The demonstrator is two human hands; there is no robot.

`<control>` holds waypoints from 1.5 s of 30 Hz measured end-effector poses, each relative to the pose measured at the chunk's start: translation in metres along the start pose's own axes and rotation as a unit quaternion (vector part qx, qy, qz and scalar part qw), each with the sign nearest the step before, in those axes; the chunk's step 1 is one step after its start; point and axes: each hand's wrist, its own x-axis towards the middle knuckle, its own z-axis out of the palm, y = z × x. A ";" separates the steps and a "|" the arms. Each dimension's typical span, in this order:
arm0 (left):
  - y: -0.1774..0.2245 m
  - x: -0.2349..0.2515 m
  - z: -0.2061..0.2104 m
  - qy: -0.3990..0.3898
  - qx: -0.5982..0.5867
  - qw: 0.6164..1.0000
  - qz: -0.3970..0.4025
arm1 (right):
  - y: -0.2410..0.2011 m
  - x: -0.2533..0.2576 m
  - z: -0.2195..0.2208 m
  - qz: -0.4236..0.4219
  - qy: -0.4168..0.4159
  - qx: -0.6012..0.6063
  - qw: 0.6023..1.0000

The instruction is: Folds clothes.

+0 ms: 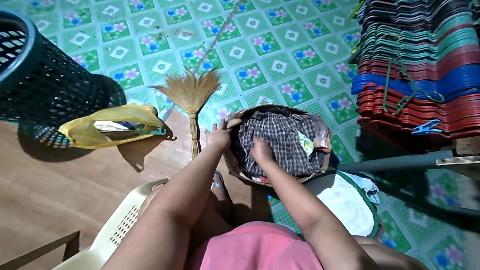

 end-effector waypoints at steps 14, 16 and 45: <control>-0.031 0.016 -0.018 -0.017 -0.132 0.987 0.087 | -0.036 0.002 0.027 -0.169 -0.204 -0.011 0.964; -0.027 0.014 -0.021 -0.019 -0.137 0.987 0.086 | -0.025 0.009 0.023 -0.192 -0.230 0.004 0.954; -0.033 0.007 -0.030 -0.058 -0.124 0.984 0.114 | -0.001 0.014 0.031 -0.258 -0.078 -0.150 0.951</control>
